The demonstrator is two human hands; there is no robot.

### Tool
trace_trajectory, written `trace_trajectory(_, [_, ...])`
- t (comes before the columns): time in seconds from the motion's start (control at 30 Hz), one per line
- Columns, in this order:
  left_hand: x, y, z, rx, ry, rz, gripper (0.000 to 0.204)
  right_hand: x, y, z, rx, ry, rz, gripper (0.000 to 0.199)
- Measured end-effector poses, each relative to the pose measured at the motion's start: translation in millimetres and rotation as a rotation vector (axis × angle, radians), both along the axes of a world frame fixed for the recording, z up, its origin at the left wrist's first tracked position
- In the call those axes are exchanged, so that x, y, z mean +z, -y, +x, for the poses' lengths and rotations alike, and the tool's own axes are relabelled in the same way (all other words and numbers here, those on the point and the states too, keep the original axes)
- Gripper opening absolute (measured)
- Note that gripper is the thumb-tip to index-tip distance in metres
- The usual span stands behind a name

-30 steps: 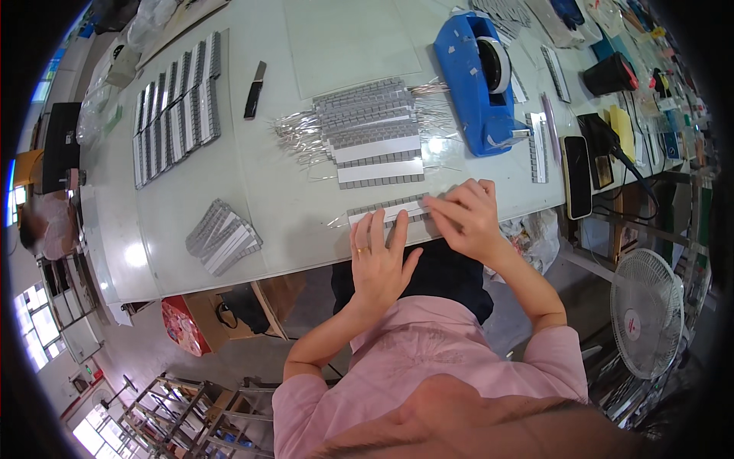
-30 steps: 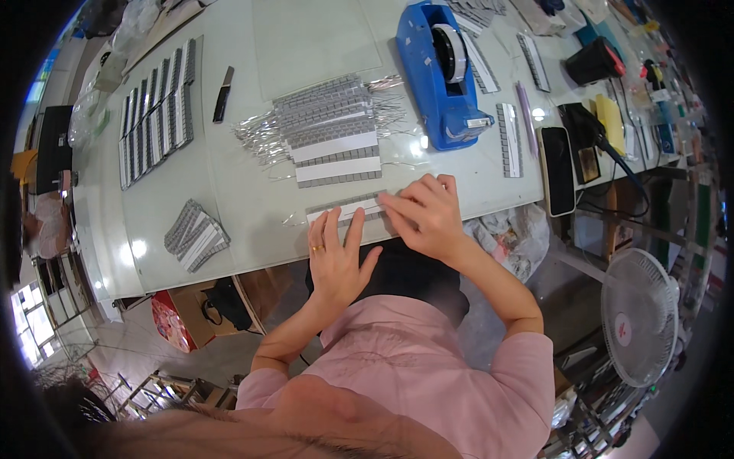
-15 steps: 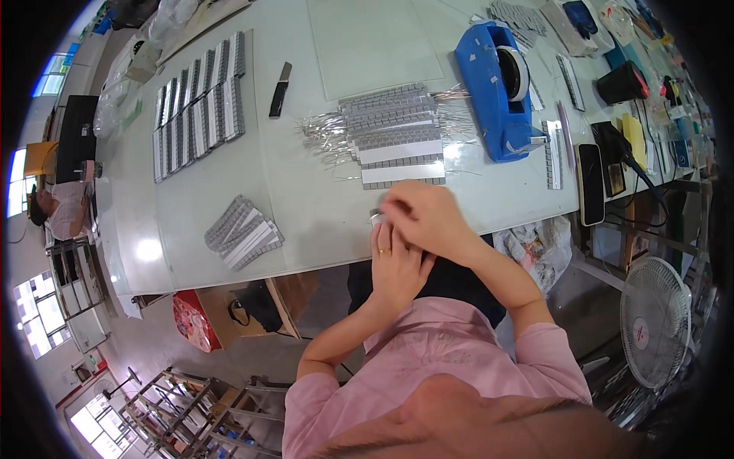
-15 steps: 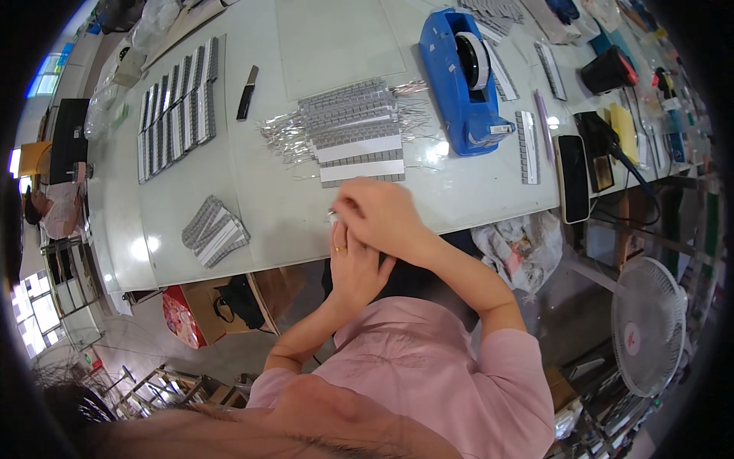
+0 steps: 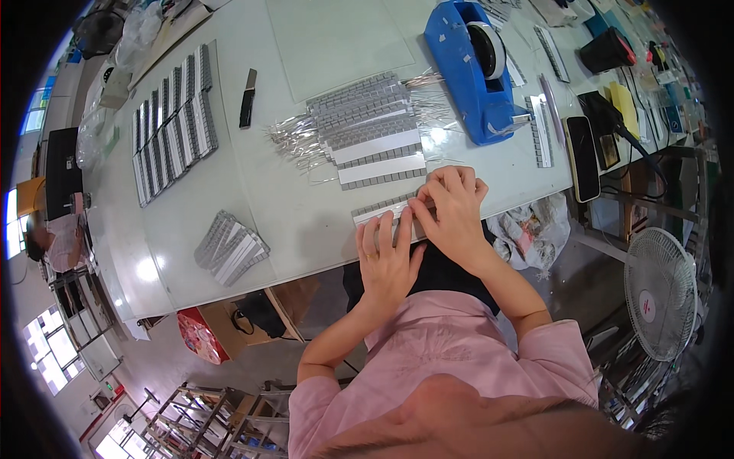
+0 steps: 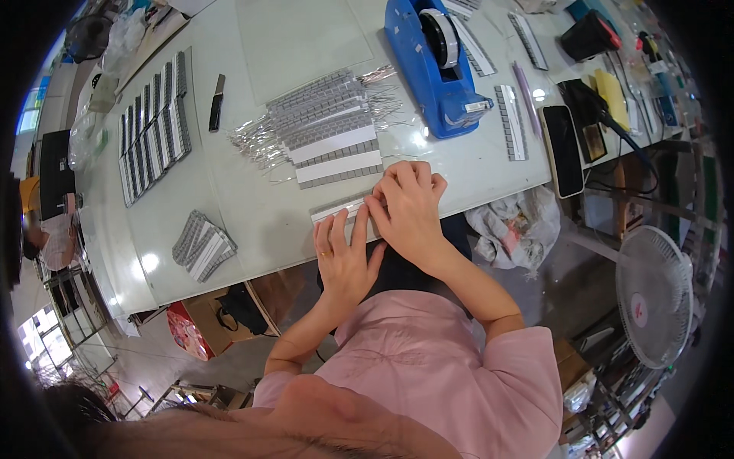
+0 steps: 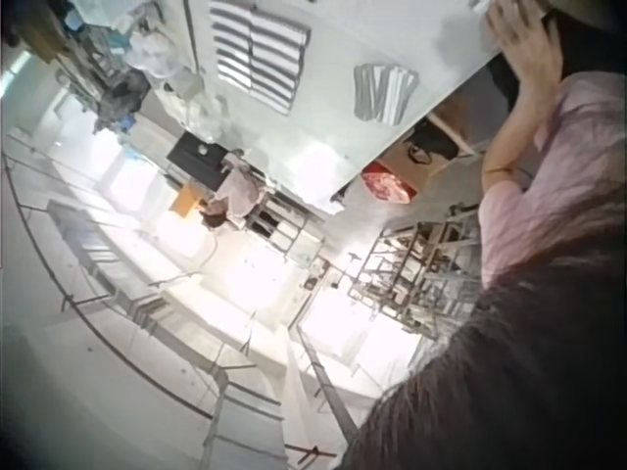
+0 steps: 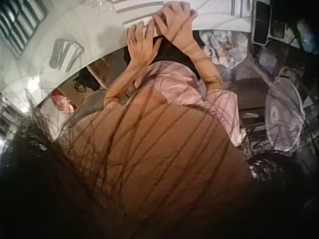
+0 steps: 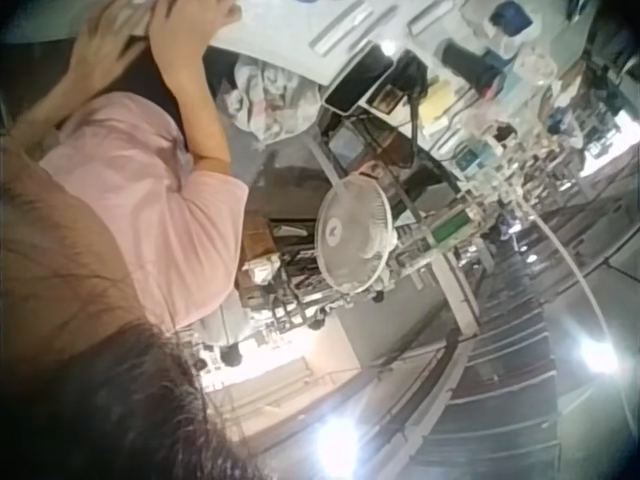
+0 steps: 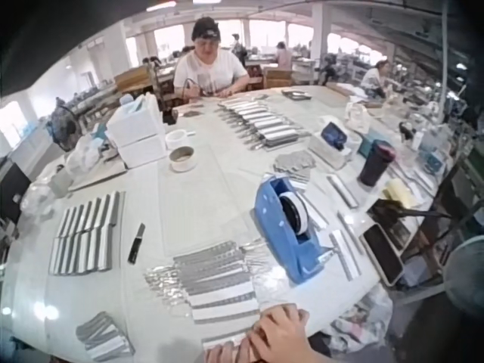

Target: Assembling small metal component strips onto a plastic base and securing them with tape.

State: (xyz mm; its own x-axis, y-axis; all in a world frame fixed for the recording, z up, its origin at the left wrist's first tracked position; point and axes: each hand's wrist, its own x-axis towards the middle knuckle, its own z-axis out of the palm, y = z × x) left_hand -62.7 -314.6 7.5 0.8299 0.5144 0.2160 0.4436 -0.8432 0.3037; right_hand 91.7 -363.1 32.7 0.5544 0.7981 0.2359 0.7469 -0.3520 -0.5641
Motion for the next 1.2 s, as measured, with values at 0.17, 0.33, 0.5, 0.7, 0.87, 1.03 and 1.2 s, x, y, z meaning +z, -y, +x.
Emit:
trace_trajectory(0.17, [4.8,0.8,2.0,0.015,-0.014,0.022,0.066,1.6,1.3,2.0,0.01,0.02,-0.001,0.015])
trace_trajectory(0.33, [3.6,0.8,3.2,-0.003,-0.029,-0.017,0.066,11.3,6.2,15.0,0.008,-0.031,0.011,0.014])
trace_trajectory(0.5, [1.0,0.8,0.6,0.005,-0.035,-0.031,0.067,56.4,28.4,72.4,-0.166,0.21,0.201,0.013])
trace_trajectory(0.7, [0.5,-0.7,-0.1,-0.009,-0.021,-0.032,0.067,86.9,33.2,159.8,-0.099,0.362,0.071,0.015])
trace_trajectory(0.87, [-1.3,0.6,1.3,-0.018,0.0,-0.017,0.066,89.4,26.0,182.4,0.067,-0.092,-0.061,0.015])
trace_trajectory(1.03, [0.0,0.2,0.4,-0.003,-0.006,-0.019,0.064,76.3,33.0,151.2,-0.059,0.113,0.146,0.013])
trace_trajectory(1.2, [4.7,-3.1,4.6,0.009,0.004,-0.009,0.063,51.8,36.6,107.1,-0.291,0.498,0.01,0.011])
